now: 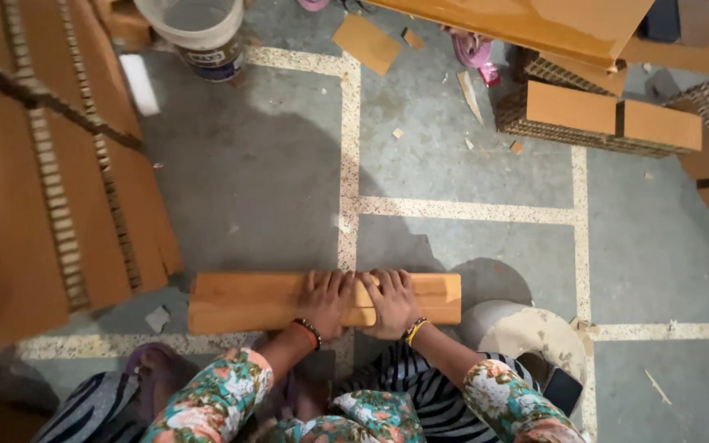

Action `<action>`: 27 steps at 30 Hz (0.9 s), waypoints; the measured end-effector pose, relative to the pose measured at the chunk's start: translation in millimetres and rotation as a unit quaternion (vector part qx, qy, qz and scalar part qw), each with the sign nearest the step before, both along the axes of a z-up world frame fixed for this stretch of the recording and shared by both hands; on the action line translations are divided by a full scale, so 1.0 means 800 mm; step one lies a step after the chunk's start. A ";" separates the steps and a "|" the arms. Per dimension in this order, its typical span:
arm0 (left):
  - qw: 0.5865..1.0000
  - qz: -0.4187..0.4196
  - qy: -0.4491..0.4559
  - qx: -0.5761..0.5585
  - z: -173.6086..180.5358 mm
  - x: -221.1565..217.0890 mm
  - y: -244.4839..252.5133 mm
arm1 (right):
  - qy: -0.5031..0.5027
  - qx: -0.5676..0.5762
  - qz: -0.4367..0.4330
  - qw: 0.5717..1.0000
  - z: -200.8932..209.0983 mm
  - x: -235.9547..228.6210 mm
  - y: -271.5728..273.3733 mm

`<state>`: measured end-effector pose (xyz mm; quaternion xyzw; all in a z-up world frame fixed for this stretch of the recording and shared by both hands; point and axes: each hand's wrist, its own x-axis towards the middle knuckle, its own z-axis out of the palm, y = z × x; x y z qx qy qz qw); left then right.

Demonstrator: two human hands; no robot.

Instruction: The person sits on the floor and folds a rectangular piece of cardboard along pre-scored lines to form a box-like structure. They press the edges to secure the folds and then place the assembled item onto a stack of similar cardboard pieces.

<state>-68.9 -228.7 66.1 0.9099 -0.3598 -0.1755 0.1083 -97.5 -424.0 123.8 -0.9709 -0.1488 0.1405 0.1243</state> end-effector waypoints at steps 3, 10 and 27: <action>0.996 0.014 -0.081 -0.041 -0.006 -0.001 -0.003 | -0.038 0.001 0.002 0.999 -0.006 -0.003 -0.001; 0.998 0.011 -0.059 -0.031 0.015 -0.004 0.004 | -0.101 0.005 0.035 0.994 -0.037 -0.015 -0.009; 0.994 0.034 -0.101 0.019 0.020 0.030 0.223 | -0.105 -0.013 0.021 0.994 -0.007 -0.039 -0.120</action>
